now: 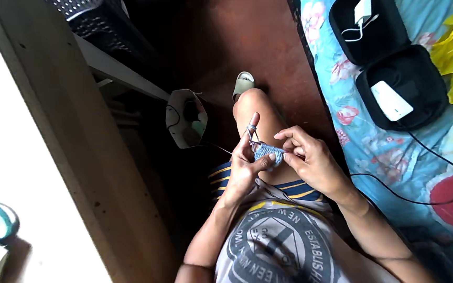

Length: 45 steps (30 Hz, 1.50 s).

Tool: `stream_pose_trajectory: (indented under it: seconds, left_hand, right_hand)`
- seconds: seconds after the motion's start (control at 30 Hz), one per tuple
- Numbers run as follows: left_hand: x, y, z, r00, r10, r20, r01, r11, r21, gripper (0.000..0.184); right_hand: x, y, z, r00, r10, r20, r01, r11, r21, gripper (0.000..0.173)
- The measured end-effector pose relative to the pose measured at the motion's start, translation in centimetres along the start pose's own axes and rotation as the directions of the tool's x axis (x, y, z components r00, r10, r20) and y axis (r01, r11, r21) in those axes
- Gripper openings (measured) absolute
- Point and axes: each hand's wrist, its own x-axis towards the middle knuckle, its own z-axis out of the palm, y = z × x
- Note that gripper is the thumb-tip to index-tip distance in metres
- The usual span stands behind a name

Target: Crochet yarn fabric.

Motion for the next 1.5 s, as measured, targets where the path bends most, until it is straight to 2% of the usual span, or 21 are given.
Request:
stream_pose_trajectory:
  seconds: [0.13,0.33,0.43,0.67,0.73,0.83,0.9,0.93,0.97,1.0,1.03,1.07,1.1,1.17,1.27,1.37,1.5]
  left_hand:
    - [-0.2,0.0,0.2,0.998,0.038,-0.051,-0.034,0.997,0.074,0.094]
    - [-0.9,0.6,0.5,0.977,0.174,-0.123,-0.150,0.971,0.186,0.071]
    - [-0.8,0.7,0.6,0.964,0.204,-0.171,-0.165,0.963,0.215,0.073]
    - [-0.9,0.5,0.7,0.943,0.278,-0.184,-0.221,0.934,0.279,0.074]
    - [-0.9,-0.1,0.6,0.905,0.402,-0.141,-0.318,0.857,0.404,0.070]
    - [-0.5,-1.7,0.3,0.770,0.638,-0.011,-0.523,0.642,0.561,0.058]
    - [-0.6,-2.1,0.4,0.711,0.703,0.017,-0.579,0.571,0.582,0.049]
    - [-0.7,-2.1,0.4,0.703,0.711,0.005,-0.591,0.580,0.560,0.046]
    - [-0.8,-1.8,0.6,0.716,0.697,-0.026,-0.588,0.624,0.515,0.046]
    - [-1.1,-1.3,0.8,0.753,0.654,-0.070,-0.561,0.694,0.451,0.050]
    - [-1.3,-0.6,1.0,0.803,0.583,-0.121,-0.510,0.778,0.367,0.057]
    - [-1.5,0.0,1.1,0.852,0.498,-0.163,-0.445,0.852,0.276,0.066]
    - [-1.5,0.5,1.1,0.887,0.419,-0.195,-0.385,0.903,0.191,0.073]
    - [-1.3,1.0,0.9,0.921,0.320,-0.223,-0.307,0.947,0.091,0.080]
    - [-1.0,0.9,0.4,0.942,0.260,-0.211,-0.256,0.966,0.048,0.079]
    - [-0.9,1.0,0.1,0.940,0.281,-0.193,-0.275,0.960,0.059,0.076]
    - [-0.8,1.2,-0.3,0.923,0.352,-0.153,-0.336,0.934,0.124,0.065]
  right_hand:
    - [-0.2,0.8,-0.1,0.997,-0.071,0.010,0.071,0.997,0.003,0.029]
    - [-0.6,1.7,-0.1,0.992,-0.113,-0.063,0.106,0.989,-0.102,0.027]
    - [-0.9,1.9,0.2,0.989,-0.129,-0.073,0.116,0.981,-0.158,0.028]
    - [-1.4,2.4,0.9,0.967,-0.247,-0.060,0.226,0.942,-0.247,0.033]
    - [-1.5,2.0,1.4,0.948,-0.304,-0.092,0.257,0.906,-0.337,0.033]
    - [-1.7,0.9,2.3,0.930,-0.338,-0.147,0.248,0.868,-0.429,0.034]
    - [-1.8,0.2,2.6,0.960,-0.233,-0.157,0.188,0.947,-0.259,0.033]
    - [-1.7,0.0,2.4,0.985,-0.133,-0.113,0.127,0.990,-0.060,0.035]
    - [-1.6,0.0,2.1,0.998,-0.038,-0.043,0.046,0.979,0.197,0.036]
    - [-1.4,0.1,2.0,0.999,0.028,0.018,-0.033,0.905,0.424,0.036]
    - [-1.4,0.2,1.9,0.997,0.057,0.053,-0.077,0.834,0.546,0.034]
    - [-1.5,0.4,2.0,0.998,0.049,0.042,-0.064,0.821,0.567,0.030]
    - [-1.6,0.6,2.2,1.000,0.014,-0.009,-0.007,0.857,0.516,0.026]
    - [-2.0,1.2,2.5,0.985,-0.095,-0.143,0.135,0.944,0.301,0.019]
    - [-2.2,1.9,2.9,0.925,-0.268,-0.269,0.262,0.963,-0.060,0.017]
    - [-2.3,1.7,2.9,0.872,-0.390,-0.295,0.308,0.907,-0.288,0.020]
    - [-2.1,1.5,2.3,0.857,-0.450,-0.249,0.339,0.858,-0.385,0.024]
